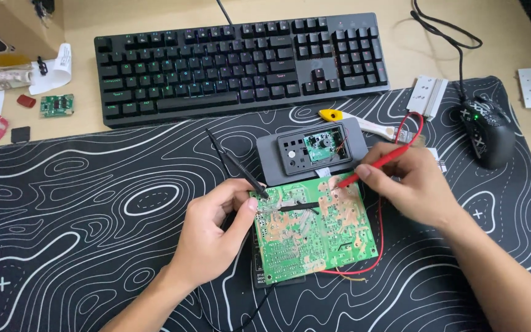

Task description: Using a multimeter to test components on a circuit board and inspecting a heatsink.

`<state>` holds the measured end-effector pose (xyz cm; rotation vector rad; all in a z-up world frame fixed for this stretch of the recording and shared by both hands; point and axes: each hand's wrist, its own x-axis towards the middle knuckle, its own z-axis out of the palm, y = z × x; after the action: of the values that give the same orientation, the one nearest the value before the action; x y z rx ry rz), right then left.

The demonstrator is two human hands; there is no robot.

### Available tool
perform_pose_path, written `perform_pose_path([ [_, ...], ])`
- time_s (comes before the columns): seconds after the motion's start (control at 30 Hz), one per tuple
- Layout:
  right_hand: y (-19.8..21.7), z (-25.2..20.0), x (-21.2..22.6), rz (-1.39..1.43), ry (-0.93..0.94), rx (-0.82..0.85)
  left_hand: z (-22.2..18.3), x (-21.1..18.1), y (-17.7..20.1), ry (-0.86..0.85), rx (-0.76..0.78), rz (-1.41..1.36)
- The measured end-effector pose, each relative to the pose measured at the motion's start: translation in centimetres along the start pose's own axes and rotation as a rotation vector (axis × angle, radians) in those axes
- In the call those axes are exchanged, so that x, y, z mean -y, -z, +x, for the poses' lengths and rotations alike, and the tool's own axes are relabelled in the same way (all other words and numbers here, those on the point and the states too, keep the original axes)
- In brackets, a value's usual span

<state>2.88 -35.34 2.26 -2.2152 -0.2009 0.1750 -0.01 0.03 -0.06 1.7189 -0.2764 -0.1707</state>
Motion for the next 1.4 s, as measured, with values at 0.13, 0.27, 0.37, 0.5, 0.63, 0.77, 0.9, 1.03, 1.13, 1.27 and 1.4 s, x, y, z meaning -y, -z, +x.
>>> perform_pose_path([
  [0.13, 0.23, 0.13, 0.2, 0.015, -0.011, -0.043, -0.01, 0.05, 0.07, 0.004, 0.01, -0.026],
  [0.27, -0.25, -0.1, 0.47, -0.01, 0.038, -0.003, 0.03, -0.02, 0.12, 0.01, 0.019, -0.025],
  [0.37, 0.0, -0.01, 0.46, -0.018, 0.034, 0.0, 0.0, -0.1, 0.14, 0.02, 0.022, -0.021],
  [0.5, 0.46, 0.11, 0.24, -0.018, -0.021, -0.06, 0.05, -0.08, 0.13, 0.024, 0.02, -0.042],
  [0.63, -0.15, -0.07, 0.7, -0.018, 0.055, -0.026, 0.07, -0.01, 0.18, 0.025, 0.021, -0.047],
  [0.77, 0.09, 0.03, 0.43, -0.021, 0.054, -0.011, 0.04, 0.01, 0.11, 0.022, 0.026, -0.048],
  [0.9, 0.15, 0.22, 0.43, -0.001, 0.042, -0.036, -0.07, 0.15, 0.06, 0.025, 0.014, -0.035],
  [1.03, -0.12, 0.02, 0.67, -0.022, 0.041, 0.03, 0.0, 0.07, 0.08, 0.03, 0.018, -0.044],
  [1.13, 0.29, 0.12, 0.4, -0.019, 0.032, 0.016, -0.03, -0.05, 0.08, 0.026, 0.017, -0.037],
  [1.27, 0.02, -0.04, 0.46, -0.002, 0.0, -0.021, 0.04, -0.21, 0.15, 0.032, 0.021, -0.031],
  [1.4, -0.26, -0.14, 0.95, -0.029, 0.042, 0.037, 0.11, -0.36, 0.13, 0.035, 0.019, -0.042],
])
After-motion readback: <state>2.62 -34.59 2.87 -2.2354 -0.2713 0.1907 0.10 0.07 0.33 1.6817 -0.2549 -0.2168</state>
